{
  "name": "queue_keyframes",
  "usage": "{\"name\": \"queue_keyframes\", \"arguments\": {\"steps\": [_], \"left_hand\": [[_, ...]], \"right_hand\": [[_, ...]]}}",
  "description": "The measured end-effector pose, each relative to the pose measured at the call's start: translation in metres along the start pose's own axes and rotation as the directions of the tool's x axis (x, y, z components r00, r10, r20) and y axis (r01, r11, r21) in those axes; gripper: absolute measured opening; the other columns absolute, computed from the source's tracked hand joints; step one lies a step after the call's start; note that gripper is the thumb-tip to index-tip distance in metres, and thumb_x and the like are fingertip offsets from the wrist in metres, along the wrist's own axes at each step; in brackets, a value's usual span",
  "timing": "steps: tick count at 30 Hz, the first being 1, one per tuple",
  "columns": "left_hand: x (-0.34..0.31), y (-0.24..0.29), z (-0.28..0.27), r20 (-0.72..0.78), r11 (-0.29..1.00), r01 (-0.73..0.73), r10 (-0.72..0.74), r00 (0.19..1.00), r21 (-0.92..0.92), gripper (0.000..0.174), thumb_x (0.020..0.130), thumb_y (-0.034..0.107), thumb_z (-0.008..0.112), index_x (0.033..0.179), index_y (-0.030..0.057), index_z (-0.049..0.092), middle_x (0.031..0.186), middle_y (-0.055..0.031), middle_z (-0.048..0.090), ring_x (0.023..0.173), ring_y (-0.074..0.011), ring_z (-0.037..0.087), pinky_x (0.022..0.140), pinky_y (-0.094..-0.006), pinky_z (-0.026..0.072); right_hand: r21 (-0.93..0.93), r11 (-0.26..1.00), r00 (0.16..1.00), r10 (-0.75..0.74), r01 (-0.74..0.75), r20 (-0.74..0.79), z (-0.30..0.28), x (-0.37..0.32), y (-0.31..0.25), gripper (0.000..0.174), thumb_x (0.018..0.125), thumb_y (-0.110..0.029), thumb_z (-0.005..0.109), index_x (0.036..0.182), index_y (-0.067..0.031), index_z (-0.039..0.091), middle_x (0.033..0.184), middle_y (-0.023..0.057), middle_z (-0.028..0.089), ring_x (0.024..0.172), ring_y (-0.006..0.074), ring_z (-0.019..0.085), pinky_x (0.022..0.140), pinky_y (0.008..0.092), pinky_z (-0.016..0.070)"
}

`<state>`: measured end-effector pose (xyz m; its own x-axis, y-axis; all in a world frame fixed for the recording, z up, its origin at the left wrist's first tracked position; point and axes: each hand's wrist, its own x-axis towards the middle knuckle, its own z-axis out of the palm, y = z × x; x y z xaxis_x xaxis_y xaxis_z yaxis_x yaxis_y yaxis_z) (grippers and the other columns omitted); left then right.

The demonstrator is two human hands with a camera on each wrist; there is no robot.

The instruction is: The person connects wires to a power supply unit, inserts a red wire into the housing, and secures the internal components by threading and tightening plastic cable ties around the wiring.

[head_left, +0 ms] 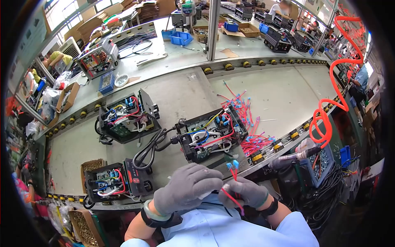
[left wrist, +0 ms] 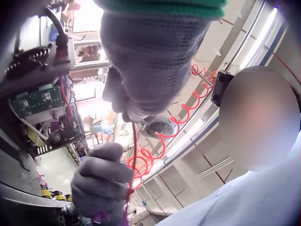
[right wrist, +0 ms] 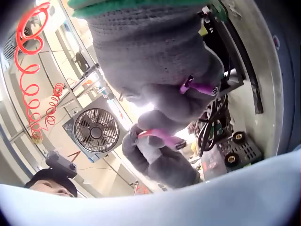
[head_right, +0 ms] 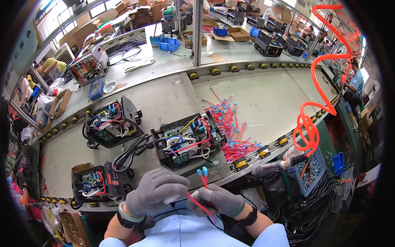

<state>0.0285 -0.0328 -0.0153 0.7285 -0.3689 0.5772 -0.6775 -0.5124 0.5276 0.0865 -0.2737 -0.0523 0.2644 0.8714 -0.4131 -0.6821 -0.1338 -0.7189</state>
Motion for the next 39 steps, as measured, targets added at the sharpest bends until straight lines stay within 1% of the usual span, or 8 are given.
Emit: {"name": "queue_keyframes", "arguments": {"steps": [5, 13, 17, 20, 22, 25, 36, 39], "left_hand": [[0.014, -0.011, 0.009, -0.064, 0.998, 0.008, -0.012, 0.998, -0.063, 0.024, 0.078, 0.017, 0.077, 0.099, 0.0126, 0.066, 0.100, -0.0040, 0.070, 0.076, -0.0215, 0.066, 0.064, -0.0323, 0.0505], [0.048, -0.010, 0.014, -0.213, 0.996, -0.092, 0.089, 0.973, -0.003, 0.028, 0.077, 0.011, 0.076, 0.104, 0.0095, 0.066, 0.100, -0.0079, 0.070, 0.077, -0.0251, 0.067, 0.064, -0.0353, 0.0509], [0.072, -0.031, 0.012, -0.442, 0.950, 0.312, -0.275, 0.853, 0.011, 0.036, 0.081, 0.012, 0.073, 0.114, 0.0042, 0.062, 0.097, -0.0116, 0.070, 0.084, -0.0308, 0.070, 0.072, -0.0395, 0.0544], [0.094, -0.080, 0.005, -0.380, 0.861, 0.498, -0.431, 0.818, 0.097, 0.040, 0.090, 0.022, 0.067, 0.123, 0.0017, 0.060, 0.103, -0.0164, 0.070, 0.096, -0.0323, 0.069, 0.083, -0.0399, 0.0536], [0.107, -0.105, -0.004, 0.044, 0.618, 0.765, -0.782, 0.621, 0.179, 0.048, 0.097, 0.037, 0.058, 0.126, -0.0001, 0.060, 0.113, -0.0207, 0.069, 0.107, -0.0327, 0.066, 0.094, -0.0393, 0.0495], [0.104, -0.136, -0.003, 0.425, 0.585, 0.811, -0.734, 0.530, -0.001, 0.059, 0.100, 0.049, 0.047, 0.128, -0.0014, 0.060, 0.118, -0.0223, 0.067, 0.111, -0.0315, 0.064, 0.100, -0.0381, 0.0455], [0.100, -0.132, 0.010, 0.359, 0.587, 0.808, -0.767, 0.533, 0.053, 0.061, 0.096, 0.053, 0.057, 0.128, 0.0012, 0.063, 0.110, -0.0178, 0.070, 0.101, -0.0248, 0.066, 0.092, -0.0357, 0.0495], [0.107, -0.123, 0.009, 0.394, 0.509, 0.857, -0.807, 0.441, 0.084, 0.064, 0.093, 0.055, 0.062, 0.128, 0.0014, 0.063, 0.109, -0.0166, 0.070, 0.098, -0.0240, 0.066, 0.089, -0.0363, 0.0507]], "right_hand": [[0.274, 0.958, 0.996, -0.064, 0.078, -0.058, -0.005, -0.017, 0.013, 0.038, 0.103, -0.034, 0.049, 0.091, 0.0002, 0.060, 0.060, -0.0013, 0.047, 0.047, 0.0063, 0.039, 0.044, 0.0219, 0.0278], [0.251, 0.955, 0.987, -0.151, 0.160, -0.055, 0.014, -0.023, -0.022, 0.022, 0.098, -0.018, 0.056, 0.083, -0.0016, 0.059, 0.060, -0.0009, 0.048, 0.049, 0.0074, 0.043, 0.045, 0.0242, 0.0328], [-0.337, 0.913, 0.806, -0.372, 0.229, -0.460, 0.003, 0.007, -0.060, 0.018, 0.094, -0.011, 0.053, 0.082, -0.0019, 0.063, 0.065, 0.0002, 0.056, 0.056, 0.0068, 0.050, 0.052, 0.0228, 0.0379], [-0.339, 0.924, 0.812, -0.333, 0.179, -0.480, -0.020, 0.034, -0.068, 0.019, 0.095, -0.015, 0.056, 0.084, -0.0020, 0.063, 0.067, 0.0003, 0.056, 0.057, 0.0069, 0.050, 0.054, 0.0230, 0.0391], [-0.249, 0.938, 0.849, -0.328, 0.241, -0.414, -0.024, 0.043, -0.071, 0.019, 0.095, -0.018, 0.059, 0.084, -0.0023, 0.064, 0.069, 0.0005, 0.056, 0.058, 0.0073, 0.050, 0.055, 0.0234, 0.0403], [-0.294, 0.928, 0.822, -0.345, 0.228, -0.454, -0.026, 0.049, -0.073, 0.020, 0.095, -0.018, 0.060, 0.084, -0.0020, 0.064, 0.070, 0.0009, 0.057, 0.059, 0.0078, 0.051, 0.055, 0.0237, 0.0406], [-0.276, 0.939, 0.785, -0.327, 0.206, -0.526, -0.030, 0.058, -0.071, 0.018, 0.091, -0.017, 0.065, 0.079, -0.0042, 0.064, 0.066, -0.0023, 0.056, 0.055, 0.0058, 0.050, 0.051, 0.0229, 0.0386], [-0.268, 0.945, 0.781, -0.309, 0.188, -0.542, -0.031, 0.060, -0.069, 0.018, 0.091, -0.018, 0.066, 0.081, -0.0034, 0.065, 0.066, -0.0015, 0.057, 0.056, 0.0061, 0.052, 0.050, 0.0231, 0.0396]]}}
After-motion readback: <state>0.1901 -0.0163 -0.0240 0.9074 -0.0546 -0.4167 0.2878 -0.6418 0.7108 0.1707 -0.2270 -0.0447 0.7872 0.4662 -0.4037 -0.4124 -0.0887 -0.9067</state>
